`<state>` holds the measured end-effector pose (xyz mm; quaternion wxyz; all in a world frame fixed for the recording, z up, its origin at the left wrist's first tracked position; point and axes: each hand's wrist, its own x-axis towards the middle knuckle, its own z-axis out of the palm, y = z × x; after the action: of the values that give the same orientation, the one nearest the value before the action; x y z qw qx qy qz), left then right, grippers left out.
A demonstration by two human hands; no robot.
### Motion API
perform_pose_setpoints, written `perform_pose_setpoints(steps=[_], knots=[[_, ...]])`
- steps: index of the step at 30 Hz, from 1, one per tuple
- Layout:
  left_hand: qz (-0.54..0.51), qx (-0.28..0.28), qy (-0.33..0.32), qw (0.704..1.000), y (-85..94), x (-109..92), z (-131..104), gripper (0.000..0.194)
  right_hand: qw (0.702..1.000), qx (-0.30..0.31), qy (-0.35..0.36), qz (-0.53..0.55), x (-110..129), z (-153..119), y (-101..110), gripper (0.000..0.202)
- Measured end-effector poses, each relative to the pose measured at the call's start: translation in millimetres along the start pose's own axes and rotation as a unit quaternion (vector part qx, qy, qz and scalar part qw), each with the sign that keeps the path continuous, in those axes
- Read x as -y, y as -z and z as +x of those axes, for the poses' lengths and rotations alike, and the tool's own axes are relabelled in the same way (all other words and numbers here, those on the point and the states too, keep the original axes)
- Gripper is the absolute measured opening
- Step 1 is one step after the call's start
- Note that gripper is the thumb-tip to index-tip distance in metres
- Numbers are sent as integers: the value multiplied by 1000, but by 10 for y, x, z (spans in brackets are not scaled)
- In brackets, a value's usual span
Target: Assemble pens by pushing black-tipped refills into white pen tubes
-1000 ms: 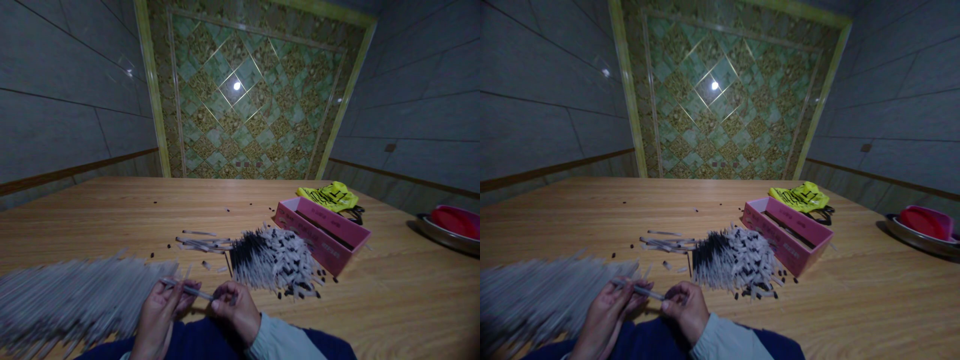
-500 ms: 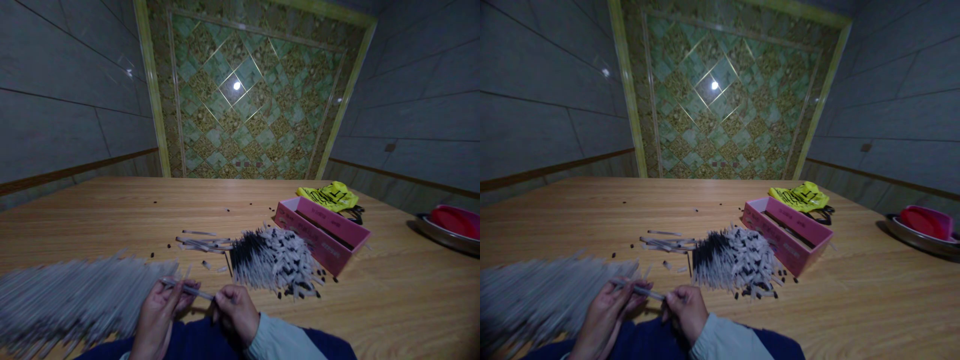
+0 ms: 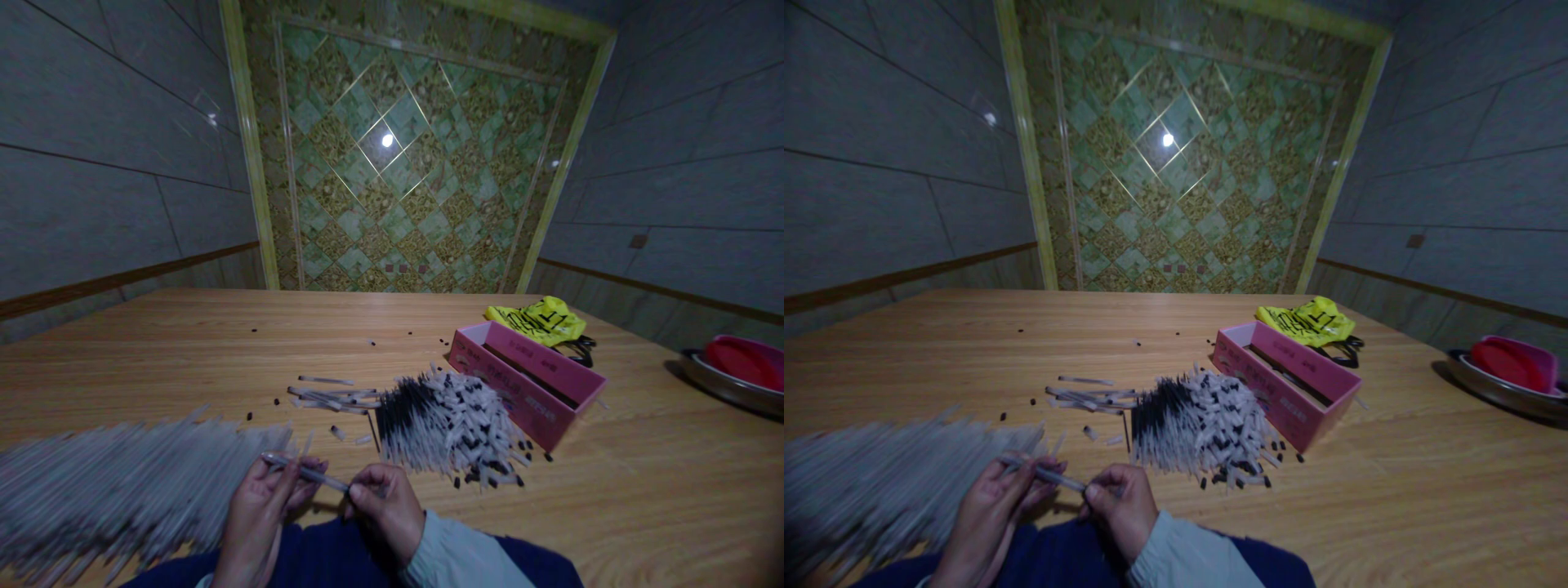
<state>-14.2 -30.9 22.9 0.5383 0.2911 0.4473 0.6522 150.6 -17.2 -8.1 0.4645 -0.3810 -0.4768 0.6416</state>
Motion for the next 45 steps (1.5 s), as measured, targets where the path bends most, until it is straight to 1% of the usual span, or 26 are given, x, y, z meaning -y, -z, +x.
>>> perform_pose_setpoints(steps=[3, 4, 8, 10, 16, 20, 22, 26, 29, 33, 36, 39, 41, 45], knots=[[-5, 2, -3, 1000, -19, -13, -7, 34, 1000, -16, 22, -5, -12, 15, 20, 49], [-6, 1, -3, 1000, -22, -16, -7, 34, 1000, -15, 17, -5, -18, 19, 24, 49], [-1, -4, -4, 1000, -22, -17, 3, 34, 999, 32, -27, 15, -28, 14, 11, 52], [2, -5, -6, 1000, -19, -14, 9, 34, 999, 39, -16, 10, -18, 5, -4, 53], [0, 0, 1, 1000, -15, -14, 2, 34, 1000, -2, -2, -10, 20, -1, -5, 48], [-5, -10, -5, 1000, 1, -24, 1, 34, 996, -73, 21, -41, 32, 3, 15, 33], [-11, -17, -8, 1000, 7, -28, 10, 34, 996, -81, 17, -44, 29, 7, 23, 29], [-20, -19, -2, 1000, 17, -27, 40, 33, 998, -59, 5, -1, 2, 26, 29, 27], [-26, -30, -6, 999, 40, -16, 61, 33, 997, -47, -18, 65, -1, 37, 25, 25], [-30, -39, -10, 999, 68, -6, 68, 33, 986, 1, -44, 159, 37, 26, 25, 18], [-29, -34, -7, 999, 72, -3, 67, 33, 980, 31, -54, 190, 63, 10, 29, 15], [-28, -26, -7, 999, 77, 4, 68, 33, 978, 47, -64, 191, 71, 0, 27, 16], [-28, -26, -9, 999, 83, 10, 69, 33, 981, 53, -71, 171, 62, 2, 25, 20], [-30, -39, -10, 999, 90, 7, 71, 34, 993, 41, -75, 80, 21, 32, 50, 32]])
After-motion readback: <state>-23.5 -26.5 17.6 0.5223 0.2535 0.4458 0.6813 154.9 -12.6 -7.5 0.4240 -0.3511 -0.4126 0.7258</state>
